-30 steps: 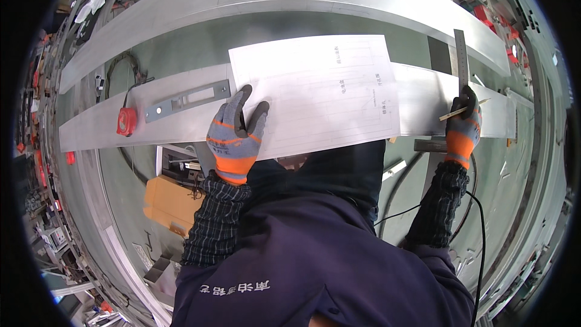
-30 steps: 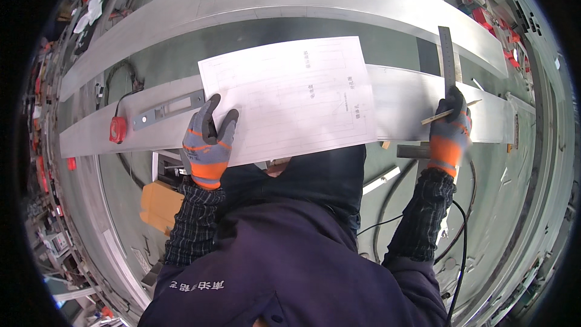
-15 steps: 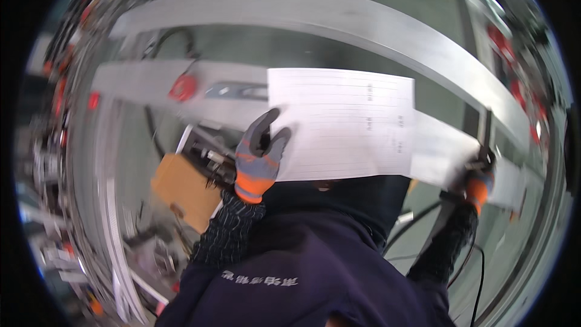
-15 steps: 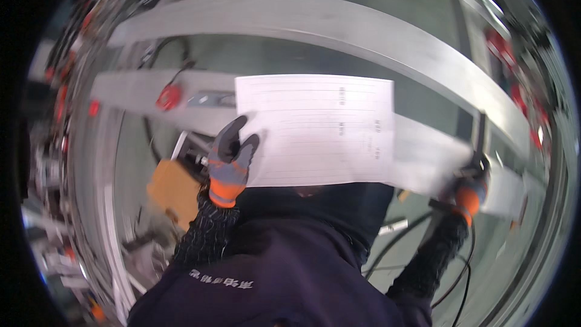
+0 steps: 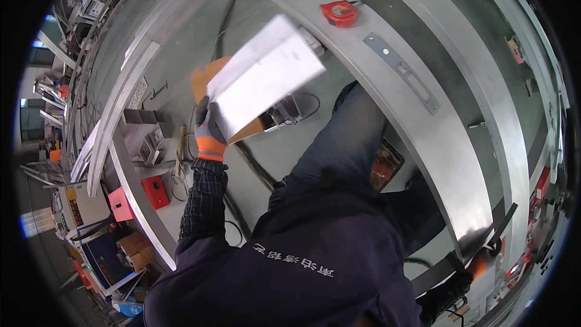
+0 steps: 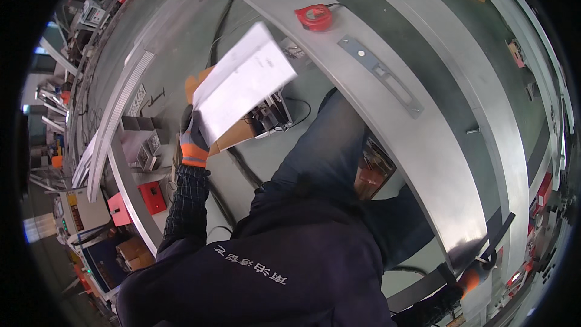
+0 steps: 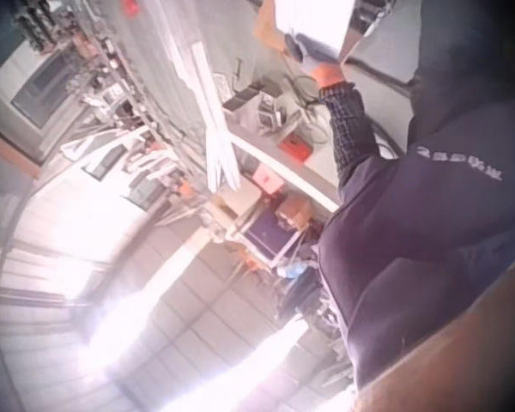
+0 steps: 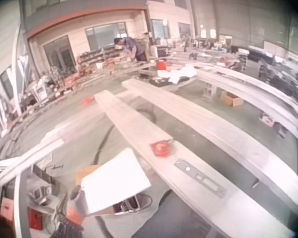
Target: The person measures and marks long aluminum profiles using a ruler, pencil, and spirit level. They reference a printed document, align the tools, and draw lines on the metal pieces in a workshop setting.
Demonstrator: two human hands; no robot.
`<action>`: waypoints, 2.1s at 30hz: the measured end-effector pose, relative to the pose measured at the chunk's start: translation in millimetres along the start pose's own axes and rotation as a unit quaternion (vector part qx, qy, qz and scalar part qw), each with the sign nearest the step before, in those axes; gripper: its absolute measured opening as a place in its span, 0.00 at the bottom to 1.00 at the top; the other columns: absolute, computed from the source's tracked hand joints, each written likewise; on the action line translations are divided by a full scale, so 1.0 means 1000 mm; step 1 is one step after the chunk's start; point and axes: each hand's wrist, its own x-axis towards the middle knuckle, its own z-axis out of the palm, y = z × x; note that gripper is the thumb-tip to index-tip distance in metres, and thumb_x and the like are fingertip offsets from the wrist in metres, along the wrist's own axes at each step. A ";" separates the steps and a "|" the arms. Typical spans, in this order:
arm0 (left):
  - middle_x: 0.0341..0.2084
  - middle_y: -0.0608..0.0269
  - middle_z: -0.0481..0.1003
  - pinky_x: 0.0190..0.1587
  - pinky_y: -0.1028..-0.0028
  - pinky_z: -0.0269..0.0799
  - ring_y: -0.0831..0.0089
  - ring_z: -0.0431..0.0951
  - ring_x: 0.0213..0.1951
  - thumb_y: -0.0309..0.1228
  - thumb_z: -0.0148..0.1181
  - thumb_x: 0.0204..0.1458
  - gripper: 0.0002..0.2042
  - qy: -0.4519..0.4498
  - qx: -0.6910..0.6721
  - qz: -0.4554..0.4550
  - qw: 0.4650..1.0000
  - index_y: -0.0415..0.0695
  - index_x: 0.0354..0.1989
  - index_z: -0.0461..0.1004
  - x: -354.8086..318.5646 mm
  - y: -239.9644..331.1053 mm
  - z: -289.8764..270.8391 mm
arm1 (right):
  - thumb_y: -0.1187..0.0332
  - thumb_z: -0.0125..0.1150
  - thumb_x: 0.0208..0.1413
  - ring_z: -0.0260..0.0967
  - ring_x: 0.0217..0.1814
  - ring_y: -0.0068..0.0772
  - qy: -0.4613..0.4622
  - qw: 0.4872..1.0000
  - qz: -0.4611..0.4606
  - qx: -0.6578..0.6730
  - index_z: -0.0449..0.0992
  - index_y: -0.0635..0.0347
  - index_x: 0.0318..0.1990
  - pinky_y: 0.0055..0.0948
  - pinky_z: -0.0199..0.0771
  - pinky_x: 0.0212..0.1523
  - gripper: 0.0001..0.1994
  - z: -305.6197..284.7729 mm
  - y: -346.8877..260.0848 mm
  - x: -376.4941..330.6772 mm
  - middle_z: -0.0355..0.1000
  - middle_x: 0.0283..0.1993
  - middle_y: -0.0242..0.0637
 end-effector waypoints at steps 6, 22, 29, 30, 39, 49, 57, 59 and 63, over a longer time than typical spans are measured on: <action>0.52 0.55 0.79 0.51 0.56 0.81 0.59 0.80 0.52 0.21 0.61 0.65 0.20 0.129 -0.425 -0.214 0.870 0.54 0.63 0.73 -0.012 -0.158 -0.028 | 0.71 0.58 0.69 0.75 0.47 0.25 0.057 0.944 -0.099 -0.309 0.76 0.57 0.66 0.30 0.77 0.47 0.19 0.014 -0.029 0.007 0.79 0.47 0.33; 0.53 0.56 0.80 0.56 0.68 0.77 0.66 0.80 0.52 0.23 0.65 0.62 0.20 -0.132 -0.051 -0.015 0.990 0.37 0.63 0.72 0.012 -0.013 0.137 | 0.72 0.53 0.72 0.73 0.42 0.18 -0.053 0.989 -0.133 0.038 0.77 0.63 0.62 0.20 0.75 0.42 0.16 0.024 -0.034 0.026 0.77 0.47 0.29; 0.62 0.52 0.75 0.68 0.59 0.68 0.55 0.73 0.65 0.27 0.73 0.53 0.33 -0.297 0.025 0.373 0.879 0.42 0.69 0.69 0.010 0.218 0.225 | 0.74 0.49 0.71 0.78 0.59 0.36 -0.047 0.954 -0.217 -0.201 0.74 0.57 0.66 0.34 0.75 0.59 0.19 0.081 -0.052 0.008 0.80 0.58 0.45; 0.63 0.51 0.74 0.70 0.56 0.65 0.51 0.70 0.67 0.30 0.74 0.51 0.35 -0.314 0.077 0.422 0.847 0.44 0.69 0.69 0.008 0.233 0.238 | 0.72 0.50 0.72 0.79 0.58 0.37 -0.029 0.955 -0.232 -0.183 0.74 0.54 0.66 0.34 0.76 0.59 0.18 0.083 -0.046 0.007 0.81 0.57 0.45; 0.56 0.52 0.74 0.65 0.51 0.67 0.46 0.71 0.61 0.37 0.72 0.52 0.28 -0.413 0.339 0.421 0.733 0.55 0.65 0.75 0.024 0.237 0.291 | 0.69 0.52 0.72 0.80 0.53 0.38 0.027 0.972 -0.201 -0.117 0.74 0.51 0.65 0.34 0.76 0.55 0.17 0.098 -0.064 -0.023 0.81 0.52 0.44; 0.47 0.50 0.77 0.57 0.54 0.73 0.45 0.74 0.54 0.29 0.72 0.48 0.21 -0.378 0.252 0.431 0.780 0.49 0.53 0.79 0.016 0.241 0.284 | 0.80 0.50 0.66 0.79 0.58 0.35 -0.007 0.988 -0.135 -0.081 0.76 0.47 0.66 0.32 0.75 0.58 0.24 0.097 -0.080 -0.028 0.81 0.57 0.41; 0.42 0.52 0.76 0.49 0.59 0.77 0.50 0.77 0.49 0.20 0.73 0.44 0.19 -0.319 0.161 0.488 0.797 0.41 0.46 0.77 0.007 0.233 0.275 | 0.78 0.57 0.65 0.77 0.60 0.34 -0.006 0.981 -0.149 -0.124 0.75 0.53 0.66 0.31 0.74 0.62 0.22 0.101 -0.088 -0.027 0.80 0.59 0.40; 0.43 0.51 0.76 0.49 0.60 0.77 0.50 0.77 0.49 0.20 0.73 0.45 0.18 -0.330 0.110 0.465 0.814 0.41 0.46 0.77 -0.003 0.233 0.280 | 0.75 0.61 0.65 0.78 0.57 0.35 0.003 0.965 -0.200 -0.169 0.75 0.54 0.65 0.31 0.75 0.58 0.21 0.102 -0.088 -0.030 0.80 0.57 0.42; 0.47 0.49 0.76 0.50 0.61 0.78 0.50 0.77 0.49 0.24 0.72 0.47 0.16 -0.255 0.106 0.487 0.829 0.40 0.46 0.77 0.014 0.247 0.275 | 0.70 0.67 0.63 0.74 0.38 0.27 -0.056 0.969 -0.152 -0.188 0.73 0.56 0.66 0.30 0.77 0.40 0.23 0.087 -0.075 -0.018 0.75 0.41 0.36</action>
